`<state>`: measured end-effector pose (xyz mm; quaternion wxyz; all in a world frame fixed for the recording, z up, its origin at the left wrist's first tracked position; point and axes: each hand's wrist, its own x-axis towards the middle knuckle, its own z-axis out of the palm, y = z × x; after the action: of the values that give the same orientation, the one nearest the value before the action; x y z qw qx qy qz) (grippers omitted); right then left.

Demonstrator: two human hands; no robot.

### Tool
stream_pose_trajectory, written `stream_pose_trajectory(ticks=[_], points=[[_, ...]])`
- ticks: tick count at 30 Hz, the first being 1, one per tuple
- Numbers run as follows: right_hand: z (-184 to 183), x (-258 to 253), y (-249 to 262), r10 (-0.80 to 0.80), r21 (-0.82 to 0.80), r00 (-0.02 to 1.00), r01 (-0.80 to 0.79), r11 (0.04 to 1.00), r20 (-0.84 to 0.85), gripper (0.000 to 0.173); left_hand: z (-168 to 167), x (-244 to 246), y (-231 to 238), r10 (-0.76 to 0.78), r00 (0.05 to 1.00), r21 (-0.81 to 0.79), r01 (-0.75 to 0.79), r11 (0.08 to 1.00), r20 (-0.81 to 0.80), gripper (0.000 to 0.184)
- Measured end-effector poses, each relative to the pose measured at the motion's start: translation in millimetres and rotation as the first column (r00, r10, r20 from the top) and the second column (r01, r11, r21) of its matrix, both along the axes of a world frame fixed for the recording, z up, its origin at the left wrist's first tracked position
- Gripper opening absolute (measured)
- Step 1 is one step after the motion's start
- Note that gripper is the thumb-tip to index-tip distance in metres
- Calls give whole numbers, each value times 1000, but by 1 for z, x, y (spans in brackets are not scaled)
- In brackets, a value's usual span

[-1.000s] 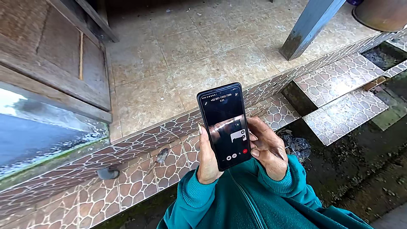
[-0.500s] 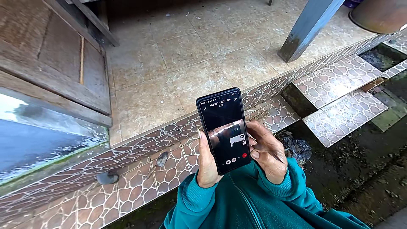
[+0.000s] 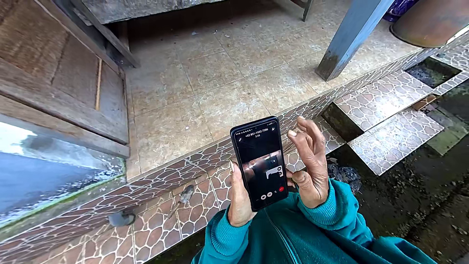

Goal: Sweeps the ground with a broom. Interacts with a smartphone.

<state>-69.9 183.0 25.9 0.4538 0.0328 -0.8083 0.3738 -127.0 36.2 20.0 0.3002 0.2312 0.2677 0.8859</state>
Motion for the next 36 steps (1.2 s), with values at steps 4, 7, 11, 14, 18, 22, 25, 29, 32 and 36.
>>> stream_pose_trajectory(ticks=[4,7,11,14,18,22,25,29,32,36], points=[[6,-6,2,-26,73,1000,27,997,-8,60,-2,0,0,14,999,4,-14,1000,-34,61],[6,-9,2,-45,111,999,43,993,11,59,-3,1,-1,44,999,3,-44,999,-18,59],[5,-10,4,-34,98,999,30,995,37,66,-4,-1,0,39,999,-1,-39,999,4,59],[4,-6,7,17,27,1000,-17,999,-5,64,-5,-3,0,-5,1000,6,5,1000,22,61],[-2,-5,10,14,-19,1000,-14,1000,-12,64,-7,-6,1,-63,997,43,61,997,49,63],[-4,-2,11,10,-39,1000,-10,999,-17,62,-8,-6,3,-98,994,48,96,994,45,65],[-5,-1,11,16,-57,1000,-17,998,-24,61,-7,-7,4,-110,993,49,108,993,42,66],[-6,-1,10,25,-71,999,-26,997,-22,60,-9,-5,3,-81,995,36,79,996,52,64],[-6,-2,10,37,-70,999,-39,997,-29,60,-8,-5,4,-82,996,41,80,996,35,65],[-6,-1,9,40,-55,999,-41,998,-18,60,-5,-3,2,-30,999,16,29,999,37,62]])
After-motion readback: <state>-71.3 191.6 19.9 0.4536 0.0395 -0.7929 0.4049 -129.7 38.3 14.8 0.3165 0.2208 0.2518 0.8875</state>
